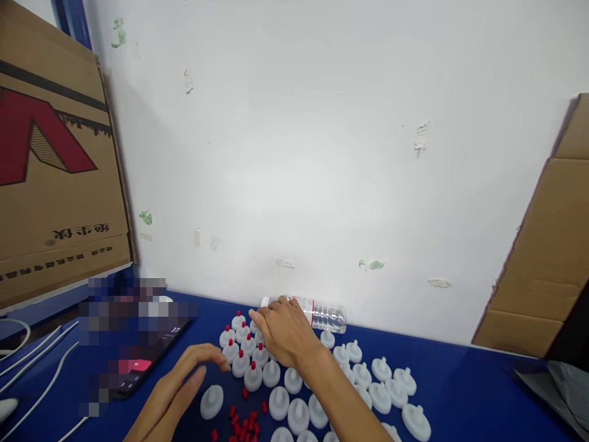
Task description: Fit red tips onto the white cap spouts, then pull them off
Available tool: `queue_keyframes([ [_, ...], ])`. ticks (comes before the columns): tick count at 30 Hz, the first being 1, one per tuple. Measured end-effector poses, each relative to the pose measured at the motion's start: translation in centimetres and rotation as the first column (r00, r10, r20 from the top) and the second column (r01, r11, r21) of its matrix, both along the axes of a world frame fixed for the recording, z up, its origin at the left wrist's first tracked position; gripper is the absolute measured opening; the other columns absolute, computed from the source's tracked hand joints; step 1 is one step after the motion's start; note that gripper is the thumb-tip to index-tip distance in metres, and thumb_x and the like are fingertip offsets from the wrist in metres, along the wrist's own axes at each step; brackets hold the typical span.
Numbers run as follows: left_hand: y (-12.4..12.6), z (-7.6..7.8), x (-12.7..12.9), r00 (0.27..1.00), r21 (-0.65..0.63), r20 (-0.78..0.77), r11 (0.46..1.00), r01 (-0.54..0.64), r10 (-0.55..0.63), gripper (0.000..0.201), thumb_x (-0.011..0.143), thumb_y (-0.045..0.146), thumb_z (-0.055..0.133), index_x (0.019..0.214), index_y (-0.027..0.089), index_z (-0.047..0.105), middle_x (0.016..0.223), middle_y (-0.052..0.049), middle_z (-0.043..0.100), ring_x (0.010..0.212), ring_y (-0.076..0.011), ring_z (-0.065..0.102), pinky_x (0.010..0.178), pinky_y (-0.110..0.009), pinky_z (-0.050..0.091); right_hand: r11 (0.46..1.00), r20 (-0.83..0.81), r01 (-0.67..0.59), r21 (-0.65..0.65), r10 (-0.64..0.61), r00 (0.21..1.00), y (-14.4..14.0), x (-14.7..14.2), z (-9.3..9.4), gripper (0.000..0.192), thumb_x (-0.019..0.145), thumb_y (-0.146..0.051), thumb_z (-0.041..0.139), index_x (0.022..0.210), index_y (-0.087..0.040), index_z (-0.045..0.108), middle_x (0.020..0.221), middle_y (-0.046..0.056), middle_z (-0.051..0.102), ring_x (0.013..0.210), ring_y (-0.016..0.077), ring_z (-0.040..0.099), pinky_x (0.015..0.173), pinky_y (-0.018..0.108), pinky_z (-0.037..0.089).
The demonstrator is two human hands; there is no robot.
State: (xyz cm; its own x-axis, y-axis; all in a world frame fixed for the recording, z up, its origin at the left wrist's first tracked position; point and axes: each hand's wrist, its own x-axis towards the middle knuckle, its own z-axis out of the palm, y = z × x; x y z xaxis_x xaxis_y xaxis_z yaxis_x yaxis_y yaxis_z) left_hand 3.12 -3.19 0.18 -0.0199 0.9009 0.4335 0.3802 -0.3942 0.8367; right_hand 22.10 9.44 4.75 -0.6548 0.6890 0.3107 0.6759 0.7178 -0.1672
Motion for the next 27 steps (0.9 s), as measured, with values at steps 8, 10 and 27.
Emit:
queue_keyframes([
  [8,1.9,-0.5,-1.3,0.968,-0.093,0.250,0.996,-0.011,0.034,0.036,0.104,0.053,0.040,0.097,0.026,0.064,0.096,-0.001,0.067,0.103,-0.0251,0.058,0.096,-0.031,0.041,0.995,-0.024,0.078,-0.065,-0.080,0.997,0.4,-0.4,-0.7,0.058,0.113,-0.038,0.020,0.089,-0.018,0.069,0.094,0.010,0.074,0.090,0.0213,0.068,0.080,0.031,0.043],
  [10,1.9,-0.5,-1.3,0.965,-0.095,0.262,0.995,-0.012,0.036,0.036,0.103,0.054,0.042,0.097,0.026,0.063,0.095,-0.001,0.067,0.100,-0.0248,0.058,0.094,-0.031,0.041,0.992,-0.017,0.102,-0.081,-0.103,0.995,0.4,-0.4,-1.0,0.062,0.113,-0.039,0.019,0.080,-0.019,0.067,0.081,0.008,0.074,0.079,0.0211,0.069,0.072,0.031,0.042],
  [27,2.0,-0.8,-1.3,0.967,-0.067,0.228,0.993,-0.102,0.114,0.023,0.102,0.047,0.049,0.110,0.026,0.052,0.102,-0.001,0.063,0.106,-0.0240,0.058,0.098,-0.035,0.038,0.999,-0.059,-0.041,0.015,0.042,0.997,-10.9,0.5,5.6,0.012,0.091,-0.033,0.060,0.100,-0.027,0.065,0.087,0.007,0.066,0.060,0.0223,0.065,0.045,0.032,0.037],
])
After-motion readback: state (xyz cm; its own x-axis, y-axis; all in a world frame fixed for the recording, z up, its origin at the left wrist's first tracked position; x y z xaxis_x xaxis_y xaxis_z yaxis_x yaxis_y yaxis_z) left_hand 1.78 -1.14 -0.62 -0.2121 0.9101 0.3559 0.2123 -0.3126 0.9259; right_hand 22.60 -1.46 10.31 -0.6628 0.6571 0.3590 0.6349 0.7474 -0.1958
